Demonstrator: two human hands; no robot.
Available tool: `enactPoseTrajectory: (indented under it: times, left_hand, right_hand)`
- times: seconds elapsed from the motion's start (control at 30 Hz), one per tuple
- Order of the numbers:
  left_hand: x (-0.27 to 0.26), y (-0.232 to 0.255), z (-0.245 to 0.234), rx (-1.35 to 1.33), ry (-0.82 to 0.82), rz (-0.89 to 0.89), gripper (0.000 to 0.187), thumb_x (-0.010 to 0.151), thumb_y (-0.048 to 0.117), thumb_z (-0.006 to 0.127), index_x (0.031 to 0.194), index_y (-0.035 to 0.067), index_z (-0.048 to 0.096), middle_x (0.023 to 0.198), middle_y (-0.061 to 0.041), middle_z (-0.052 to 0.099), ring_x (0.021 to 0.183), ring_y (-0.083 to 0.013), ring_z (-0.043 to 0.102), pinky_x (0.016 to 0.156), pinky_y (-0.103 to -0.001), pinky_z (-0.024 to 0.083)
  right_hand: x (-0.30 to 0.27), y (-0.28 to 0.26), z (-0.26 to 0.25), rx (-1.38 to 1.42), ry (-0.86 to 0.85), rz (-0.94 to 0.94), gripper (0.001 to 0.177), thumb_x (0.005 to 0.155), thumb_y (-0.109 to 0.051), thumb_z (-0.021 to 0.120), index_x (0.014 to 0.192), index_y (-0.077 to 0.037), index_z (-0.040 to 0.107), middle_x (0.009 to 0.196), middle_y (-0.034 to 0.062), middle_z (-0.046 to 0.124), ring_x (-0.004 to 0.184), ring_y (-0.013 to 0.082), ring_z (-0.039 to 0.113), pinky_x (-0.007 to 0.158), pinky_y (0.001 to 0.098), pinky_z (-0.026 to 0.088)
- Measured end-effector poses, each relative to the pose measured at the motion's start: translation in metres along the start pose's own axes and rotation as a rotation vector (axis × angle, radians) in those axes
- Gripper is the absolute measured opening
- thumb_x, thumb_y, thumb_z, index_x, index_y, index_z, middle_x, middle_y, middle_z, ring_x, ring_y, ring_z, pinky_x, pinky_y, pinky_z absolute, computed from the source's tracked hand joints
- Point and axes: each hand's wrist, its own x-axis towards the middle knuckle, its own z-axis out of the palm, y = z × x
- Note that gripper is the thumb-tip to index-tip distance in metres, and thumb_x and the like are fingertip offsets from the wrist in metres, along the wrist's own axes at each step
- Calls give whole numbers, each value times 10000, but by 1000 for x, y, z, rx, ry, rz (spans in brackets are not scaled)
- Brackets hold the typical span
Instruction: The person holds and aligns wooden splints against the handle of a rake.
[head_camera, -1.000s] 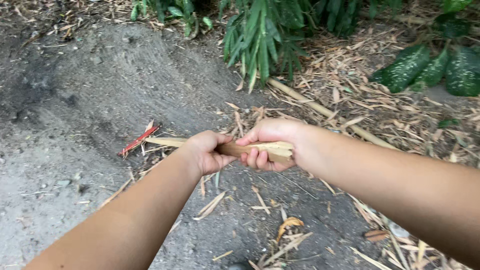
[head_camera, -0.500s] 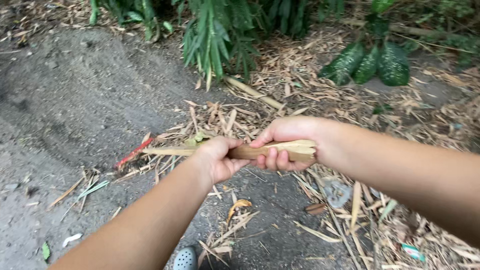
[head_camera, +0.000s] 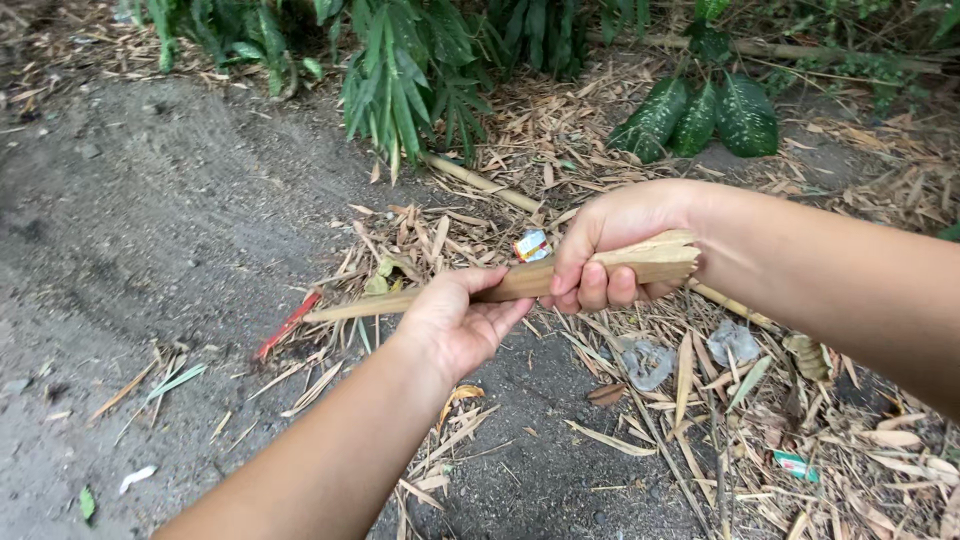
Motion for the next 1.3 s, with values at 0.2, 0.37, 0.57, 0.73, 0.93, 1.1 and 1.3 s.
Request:
enactPoseTrajectory:
  times: [0.2, 0.37, 0.57, 0.73, 0.93, 1.1, 1.3]
  left_hand:
    - [-9, 26, -15, 21, 4, 91, 204, 959, 67, 583, 1107, -72, 592, 1138, -241, 635, 997, -339, 690, 908, -408, 637]
    - [-23, 75, -52, 78, -21, 142, 237, 970, 105, 573, 1146, -49, 610, 1139, -231, 633, 956, -310, 673, 859, -382, 627]
    - [-52, 144, -118, 99, 67, 208, 232, 963, 120, 556, 1140, -20, 611, 1172, -202, 611, 984, -278, 666, 896, -353, 609]
    - [-67, 198, -185, 93, 135, 182, 234, 975, 144, 554, 1115, -40, 597, 1116, -212, 626, 952, -272, 668, 877, -332, 608]
    - [-90, 220, -240, 59, 265, 148, 244, 947, 153, 536, 1085, -44, 581, 1057, -169, 648, 958, -264, 691, 865, -362, 620]
    - [-102, 219, -250, 138, 281, 128, 235, 948, 149, 521, 1071, -48, 558, 1024, -174, 640, 903, -259, 689, 844, -373, 630]
    - [-93, 209, -242, 241, 263, 104, 292, 1005, 250, 517, 1092, -20, 587, 969, -131, 653, 715, -168, 620, 748, -346, 614]
  right_hand:
    - [8, -26, 23, -116, -4, 6, 176, 894, -115, 630, 934, 54, 611, 619, -15, 539, 402, 24, 489, 280, 156, 380]
    - [38, -59, 66, -127, -4, -78, 133, 905, -90, 603, 948, 36, 601, 640, -24, 560, 432, 16, 493, 339, 145, 411]
    - [95, -108, 141, -255, 69, -203, 139, 895, -88, 610, 952, 35, 640, 655, -15, 596, 425, 17, 487, 348, 157, 422]
    - [159, -148, 192, -287, -40, -97, 135, 890, -146, 629, 901, -14, 602, 620, -55, 550, 414, 10, 494, 314, 162, 410]
    - [225, -158, 251, -113, -76, -151, 106, 909, -88, 622, 880, -1, 569, 662, 5, 587, 458, 16, 528, 362, 140, 443]
    - [222, -150, 270, -22, -33, -161, 231, 934, -173, 599, 937, 53, 551, 748, 66, 590, 508, 68, 578, 406, 161, 510]
    - [232, -149, 268, 112, -102, -108, 215, 955, -162, 551, 1020, 40, 517, 802, 94, 615, 529, 73, 602, 403, 177, 527]
